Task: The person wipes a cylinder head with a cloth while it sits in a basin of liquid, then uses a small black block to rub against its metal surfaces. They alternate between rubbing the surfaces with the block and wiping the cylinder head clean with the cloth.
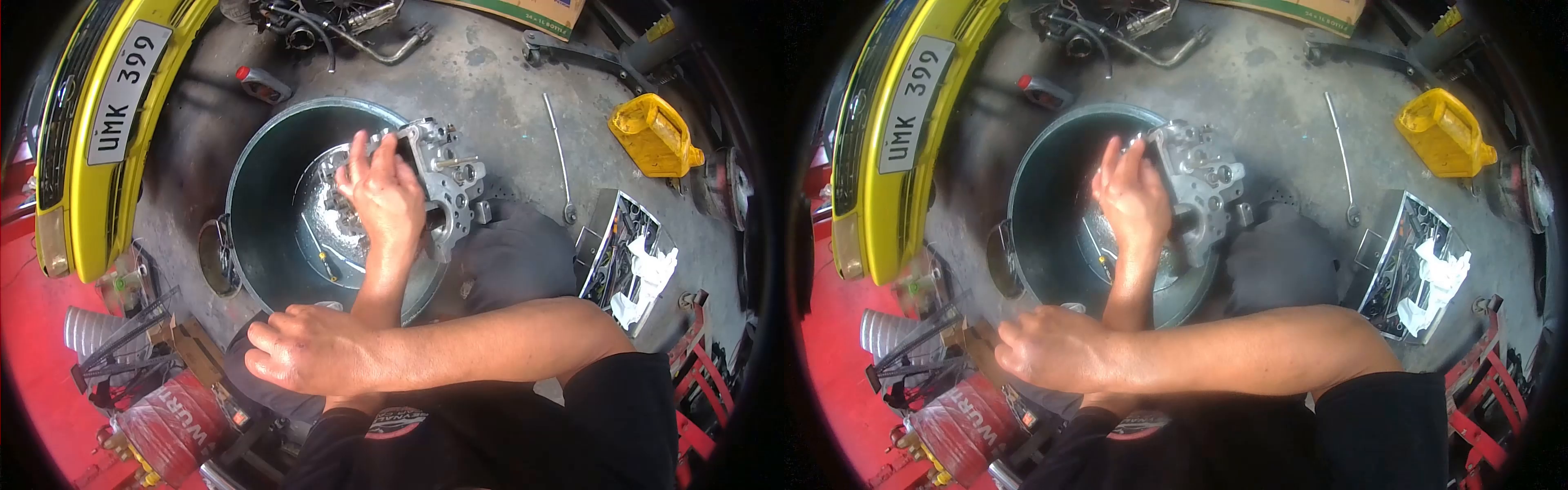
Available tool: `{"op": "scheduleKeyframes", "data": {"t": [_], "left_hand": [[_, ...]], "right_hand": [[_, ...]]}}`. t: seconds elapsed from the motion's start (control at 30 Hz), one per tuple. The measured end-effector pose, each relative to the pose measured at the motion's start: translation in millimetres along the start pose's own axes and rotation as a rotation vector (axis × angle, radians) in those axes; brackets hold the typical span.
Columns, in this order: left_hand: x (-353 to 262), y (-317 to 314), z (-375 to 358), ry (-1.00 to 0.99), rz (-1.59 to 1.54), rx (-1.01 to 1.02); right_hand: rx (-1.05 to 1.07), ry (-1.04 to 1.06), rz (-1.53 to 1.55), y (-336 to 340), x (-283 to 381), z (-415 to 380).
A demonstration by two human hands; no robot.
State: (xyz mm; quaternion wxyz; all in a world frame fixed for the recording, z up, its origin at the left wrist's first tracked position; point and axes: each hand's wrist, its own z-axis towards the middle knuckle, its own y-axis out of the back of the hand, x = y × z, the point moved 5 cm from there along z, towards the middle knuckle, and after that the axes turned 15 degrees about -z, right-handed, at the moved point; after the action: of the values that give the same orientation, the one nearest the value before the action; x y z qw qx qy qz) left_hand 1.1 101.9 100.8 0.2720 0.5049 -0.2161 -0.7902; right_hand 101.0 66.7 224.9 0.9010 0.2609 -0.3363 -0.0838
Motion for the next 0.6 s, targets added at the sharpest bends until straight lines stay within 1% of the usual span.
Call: {"op": "scheduleKeyframes", "data": {"t": [0.03, 0.07, 0.17, 0.2, 0.3, 0.33, 0.37, 0.43, 0.5, 0.53, 0.6], "left_hand": [[-9, 2, 1, -0.024, -0.014, 0.007], [-19, 0, -1, -0.072, 0.048, 0.001], [13, -6, 0, 0.079, 0.028, -0.012], [5, -2, 5, 0.065, 0.041, 0.017], [-17, 1, 2, 0.016, -0.051, -0.006], [0, -5, 1, 0.007, 0.069, -0.033], [22, -7, 1, 0.096, 0.077, -0.067], [5, -5, 7, 0.061, 0.082, -0.006], [-25, 6, 6, -0.022, -0.149, 0.017], [-37, 13, 6, 0.027, -0.376, 0.066], [-13, 39, 8, 0.230, -0.615, -0.146]], "right_hand": [[0.009, 0.004, 0.011, 0, 1, 0], [0.002, 0.006, 0.010, -1, -1, 1], [0.007, -0.018, 0.024, -6, 0, -1], [0.018, -0.013, 0.027, -3, -1, -1], [-0.004, 0.012, -0.007, -6, 0, 1], [-0.016, 0.013, -0.025, -7, 3, -1], [0.000, -0.007, 0.002, -9, 6, -3], [0.018, -0.023, 0.017, -9, -1, -1], [-0.001, -0.010, -0.018, -8, 2, -2], [-0.003, 0.003, -0.043, -9, -2, 0], [-0.005, -0.024, -0.040, -9, 1, -4]]}}
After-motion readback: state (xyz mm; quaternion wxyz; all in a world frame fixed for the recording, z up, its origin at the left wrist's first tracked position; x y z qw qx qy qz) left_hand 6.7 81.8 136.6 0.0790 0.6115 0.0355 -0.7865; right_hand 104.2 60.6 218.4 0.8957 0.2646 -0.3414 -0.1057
